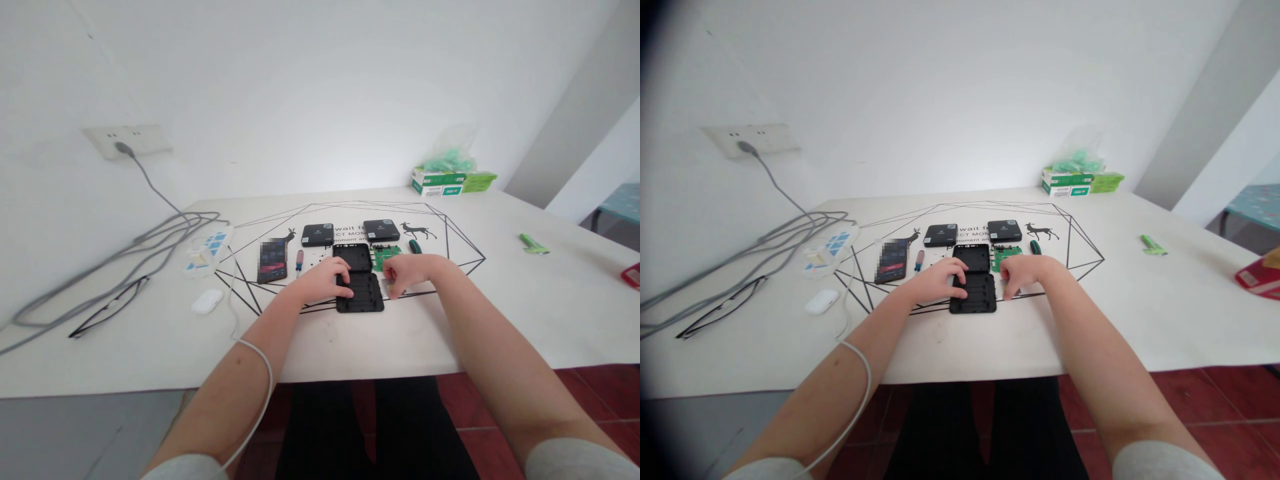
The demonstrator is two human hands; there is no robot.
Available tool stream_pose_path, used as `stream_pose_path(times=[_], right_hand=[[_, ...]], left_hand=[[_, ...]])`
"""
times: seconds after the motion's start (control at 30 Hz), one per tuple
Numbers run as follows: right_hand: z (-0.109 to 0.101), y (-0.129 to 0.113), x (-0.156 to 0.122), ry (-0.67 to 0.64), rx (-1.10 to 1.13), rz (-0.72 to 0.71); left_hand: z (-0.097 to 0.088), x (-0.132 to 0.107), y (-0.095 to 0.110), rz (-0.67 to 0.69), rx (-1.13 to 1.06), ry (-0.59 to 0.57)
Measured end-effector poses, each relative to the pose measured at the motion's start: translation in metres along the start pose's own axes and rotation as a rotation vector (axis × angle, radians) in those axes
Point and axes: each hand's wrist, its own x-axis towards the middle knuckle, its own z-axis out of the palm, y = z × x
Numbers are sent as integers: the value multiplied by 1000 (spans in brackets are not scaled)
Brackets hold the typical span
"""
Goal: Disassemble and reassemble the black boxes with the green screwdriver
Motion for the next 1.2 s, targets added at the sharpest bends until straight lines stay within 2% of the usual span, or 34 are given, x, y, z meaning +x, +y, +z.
stream_pose_path(times=[0.47,1.2], right_hand=[[-5,-10,-12,-28,-28,33],[-4,-13,-10,86,-40,26]], left_hand=[[-1,-3,6,-3,47,-2],[0,-3,5,22,36,0]])
